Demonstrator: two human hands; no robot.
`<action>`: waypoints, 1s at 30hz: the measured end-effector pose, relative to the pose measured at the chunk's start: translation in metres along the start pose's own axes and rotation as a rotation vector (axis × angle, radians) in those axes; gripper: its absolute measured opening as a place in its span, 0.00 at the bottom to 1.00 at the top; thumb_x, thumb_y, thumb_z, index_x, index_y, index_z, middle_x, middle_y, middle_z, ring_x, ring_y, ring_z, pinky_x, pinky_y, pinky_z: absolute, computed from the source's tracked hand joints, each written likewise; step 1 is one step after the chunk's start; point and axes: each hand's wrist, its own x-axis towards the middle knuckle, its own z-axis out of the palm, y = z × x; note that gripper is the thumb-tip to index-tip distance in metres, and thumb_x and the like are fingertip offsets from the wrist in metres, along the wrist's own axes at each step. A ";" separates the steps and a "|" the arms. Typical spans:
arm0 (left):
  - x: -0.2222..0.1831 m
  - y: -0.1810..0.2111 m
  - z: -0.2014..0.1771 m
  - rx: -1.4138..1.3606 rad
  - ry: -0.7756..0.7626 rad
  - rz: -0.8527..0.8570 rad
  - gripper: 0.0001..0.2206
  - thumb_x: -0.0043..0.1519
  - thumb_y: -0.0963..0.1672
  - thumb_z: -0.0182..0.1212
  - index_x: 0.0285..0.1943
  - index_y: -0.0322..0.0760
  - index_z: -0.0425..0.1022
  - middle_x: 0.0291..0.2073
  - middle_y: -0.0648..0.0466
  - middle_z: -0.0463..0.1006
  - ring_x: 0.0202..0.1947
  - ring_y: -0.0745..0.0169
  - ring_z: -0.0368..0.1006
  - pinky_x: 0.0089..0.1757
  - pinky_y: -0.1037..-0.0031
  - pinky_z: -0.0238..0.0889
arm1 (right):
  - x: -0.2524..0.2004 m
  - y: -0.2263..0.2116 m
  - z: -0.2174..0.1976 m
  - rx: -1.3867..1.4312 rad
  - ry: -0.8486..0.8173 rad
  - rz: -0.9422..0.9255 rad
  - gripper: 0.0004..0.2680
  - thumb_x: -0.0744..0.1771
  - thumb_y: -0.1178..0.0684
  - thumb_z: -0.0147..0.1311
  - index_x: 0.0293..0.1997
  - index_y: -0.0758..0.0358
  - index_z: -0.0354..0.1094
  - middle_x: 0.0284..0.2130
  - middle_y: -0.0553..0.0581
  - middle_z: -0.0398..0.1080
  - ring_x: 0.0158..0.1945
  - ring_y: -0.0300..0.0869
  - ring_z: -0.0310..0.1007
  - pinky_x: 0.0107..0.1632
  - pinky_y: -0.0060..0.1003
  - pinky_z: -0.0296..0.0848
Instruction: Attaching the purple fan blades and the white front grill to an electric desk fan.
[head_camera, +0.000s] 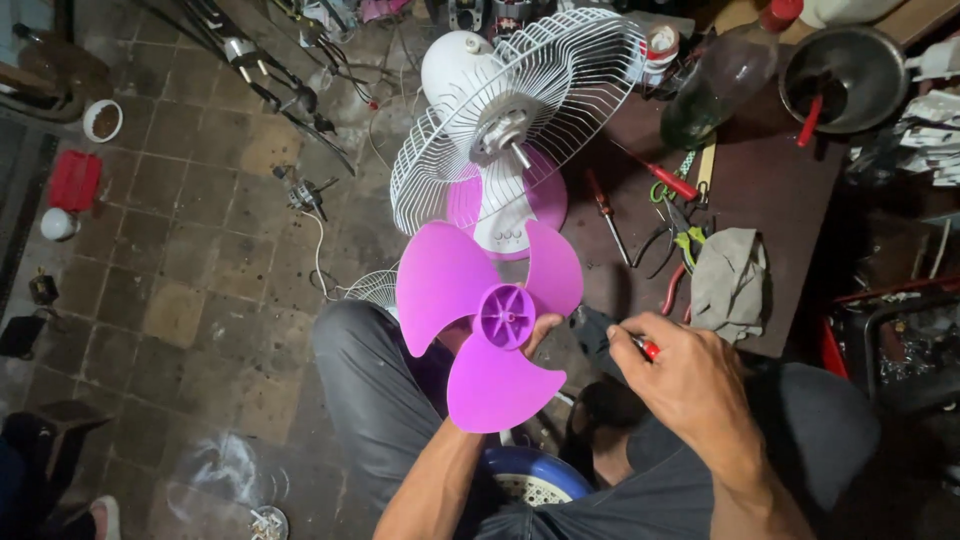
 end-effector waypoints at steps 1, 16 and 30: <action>0.000 -0.001 0.000 0.001 0.002 0.000 0.32 0.50 0.57 0.62 0.56 0.39 0.59 0.37 0.57 0.67 0.38 0.66 0.64 0.41 0.76 0.59 | 0.000 0.001 -0.001 -0.001 -0.001 -0.002 0.09 0.64 0.39 0.51 0.39 0.42 0.77 0.17 0.58 0.74 0.27 0.55 0.73 0.38 0.49 0.68; -0.003 0.000 -0.004 -0.528 0.006 -0.203 0.29 0.45 0.55 0.68 0.47 0.41 0.58 0.40 0.56 0.66 0.46 0.53 0.66 0.53 0.59 0.61 | 0.018 0.034 -0.008 0.474 -0.164 -0.142 0.05 0.63 0.54 0.62 0.32 0.62 0.84 0.27 0.46 0.83 0.33 0.29 0.74 0.40 0.24 0.70; -0.001 -0.022 -0.006 -0.583 -0.459 -0.183 0.11 0.58 0.42 0.66 0.36 0.37 0.65 0.27 0.54 0.70 0.28 0.66 0.64 0.31 0.78 0.57 | 0.005 -0.005 0.003 0.068 -0.159 -0.210 0.08 0.63 0.42 0.55 0.35 0.45 0.80 0.24 0.44 0.82 0.19 0.38 0.72 0.32 0.40 0.68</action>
